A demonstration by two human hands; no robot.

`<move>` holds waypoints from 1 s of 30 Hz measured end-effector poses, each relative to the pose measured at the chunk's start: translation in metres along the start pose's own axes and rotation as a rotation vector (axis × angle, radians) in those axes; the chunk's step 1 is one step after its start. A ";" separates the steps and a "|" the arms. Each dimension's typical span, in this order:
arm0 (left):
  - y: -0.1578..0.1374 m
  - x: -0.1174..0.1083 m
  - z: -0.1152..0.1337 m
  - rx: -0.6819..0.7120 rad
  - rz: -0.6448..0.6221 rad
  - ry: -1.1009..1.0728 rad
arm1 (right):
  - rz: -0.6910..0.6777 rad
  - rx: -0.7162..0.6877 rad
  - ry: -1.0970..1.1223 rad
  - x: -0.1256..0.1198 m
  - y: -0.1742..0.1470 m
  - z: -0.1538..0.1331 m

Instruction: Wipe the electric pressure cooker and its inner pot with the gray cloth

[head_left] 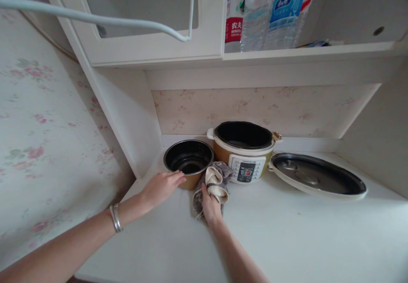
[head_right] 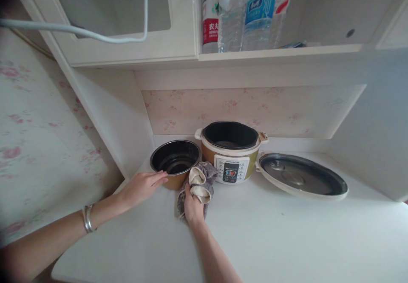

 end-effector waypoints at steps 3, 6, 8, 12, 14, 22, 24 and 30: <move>0.006 -0.011 -0.017 0.079 -0.114 -0.039 | -0.036 0.006 0.000 0.000 -0.001 -0.001; 0.015 -0.031 -0.058 0.068 -0.167 0.033 | -0.077 0.015 -0.023 0.000 -0.002 -0.001; 0.018 -0.042 -0.082 0.054 -0.228 0.058 | -0.091 0.015 -0.037 0.000 -0.002 -0.001; 0.016 -0.041 -0.081 0.032 -0.241 0.023 | -0.092 0.033 -0.051 0.001 0.000 0.000; 0.013 -0.029 -0.057 0.011 -0.171 0.003 | -0.063 0.033 -0.043 0.002 0.002 0.001; 0.015 -0.014 -0.019 -0.096 -0.137 -0.239 | -0.014 -0.016 -0.021 0.000 0.003 0.002; 0.018 -0.025 -0.046 -0.111 -0.170 -0.217 | -0.011 0.003 -0.015 -0.001 0.002 0.002; 0.015 -0.032 -0.079 -0.127 -0.153 0.002 | -0.009 0.026 0.005 0.001 0.003 0.002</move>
Point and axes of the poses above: each hand's wrist, its own y-axis towards the middle knuckle, its own x-axis out of the palm, z = x × y, the point moved 1 cm from there along y, towards the middle knuckle, and after that the axes turned 14 degrees about -y, right-handed, at the moved point
